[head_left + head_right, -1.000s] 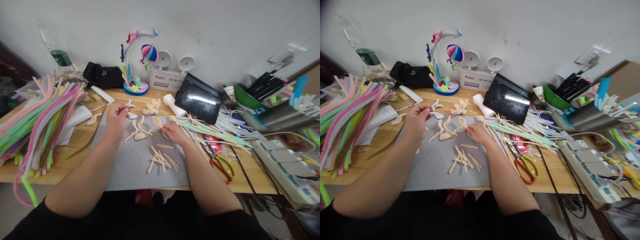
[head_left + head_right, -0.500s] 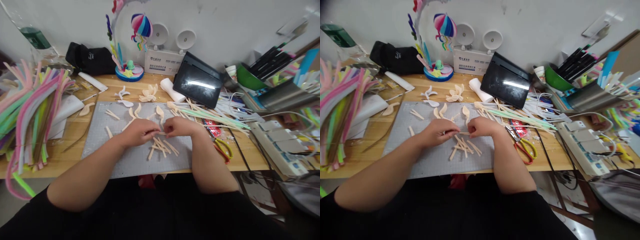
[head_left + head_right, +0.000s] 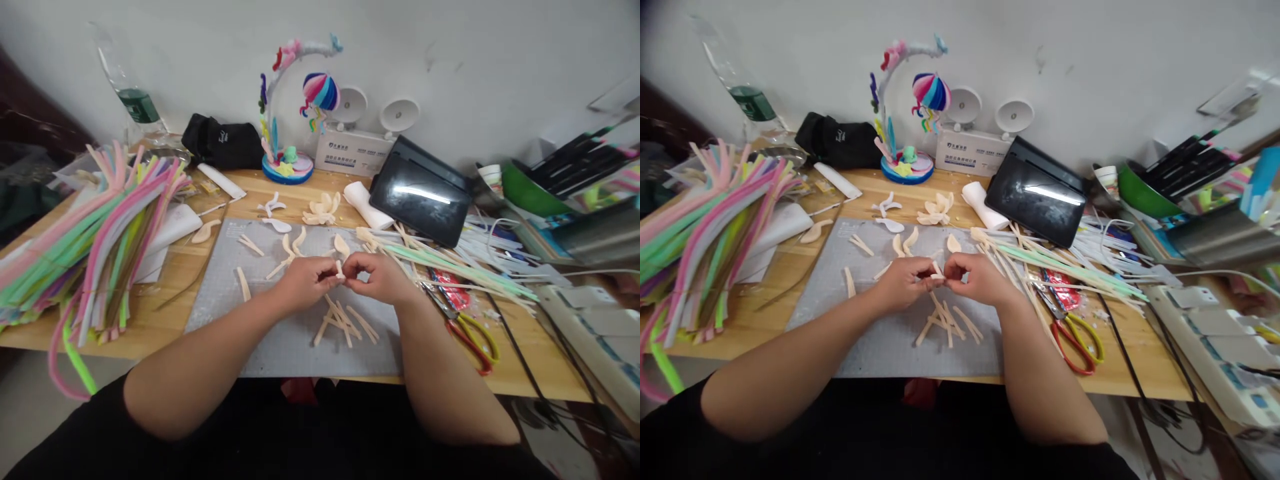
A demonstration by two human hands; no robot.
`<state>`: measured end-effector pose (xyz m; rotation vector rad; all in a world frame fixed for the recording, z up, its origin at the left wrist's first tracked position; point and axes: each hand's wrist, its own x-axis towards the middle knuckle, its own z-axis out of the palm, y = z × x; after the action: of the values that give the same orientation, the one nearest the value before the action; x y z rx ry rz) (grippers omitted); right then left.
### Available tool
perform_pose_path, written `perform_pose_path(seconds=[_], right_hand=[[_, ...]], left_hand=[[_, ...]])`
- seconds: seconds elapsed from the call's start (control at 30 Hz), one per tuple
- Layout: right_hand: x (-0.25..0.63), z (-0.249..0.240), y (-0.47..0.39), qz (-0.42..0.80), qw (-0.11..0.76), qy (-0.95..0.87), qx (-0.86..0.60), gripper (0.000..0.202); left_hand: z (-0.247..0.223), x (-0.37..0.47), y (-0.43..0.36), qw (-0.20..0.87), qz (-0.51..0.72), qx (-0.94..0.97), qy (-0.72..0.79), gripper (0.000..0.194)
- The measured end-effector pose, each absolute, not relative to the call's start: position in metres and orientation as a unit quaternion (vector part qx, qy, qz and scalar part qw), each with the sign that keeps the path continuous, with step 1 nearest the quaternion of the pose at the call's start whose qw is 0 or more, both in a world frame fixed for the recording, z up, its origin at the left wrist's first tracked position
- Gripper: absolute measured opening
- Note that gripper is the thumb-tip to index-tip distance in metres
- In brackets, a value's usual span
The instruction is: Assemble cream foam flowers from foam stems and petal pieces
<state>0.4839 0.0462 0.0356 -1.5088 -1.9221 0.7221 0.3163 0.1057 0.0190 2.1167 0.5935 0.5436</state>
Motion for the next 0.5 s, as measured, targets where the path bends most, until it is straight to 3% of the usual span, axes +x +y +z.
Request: perform_pose_path(seconds=[0.13, 0.2, 0.3, 0.37, 0.5], right_hand=[[0.483, 0.031, 0.048, 0.285, 0.318, -0.721, -0.546, 0.005], [0.49, 0.026, 0.052, 0.275, 0.371, -0.683, -0.565, 0.007], [0.509, 0.017, 0.059, 0.218, 0.445, -0.583, -0.644, 0.011], [0.522, 0.012, 0.063, 0.161, 0.39, -0.562, -0.711, 0.012], [0.535, 0.01, 0.065, 0.093, 0.145, -0.589, -0.79, 0.013]], left_hand=[[0.023, 0.314, 0.108, 0.412, 0.252, 0.848, 0.219, 0.014], [0.027, 0.305, 0.12, 0.41, 0.27, 0.833, 0.254, 0.012], [0.031, 0.287, 0.15, 0.347, 0.378, 0.738, 0.439, 0.014], [0.03, 0.278, 0.167, 0.293, 0.371, 0.741, 0.477, 0.017], [0.022, 0.279, 0.173, 0.241, 0.185, 0.838, 0.452, 0.023]])
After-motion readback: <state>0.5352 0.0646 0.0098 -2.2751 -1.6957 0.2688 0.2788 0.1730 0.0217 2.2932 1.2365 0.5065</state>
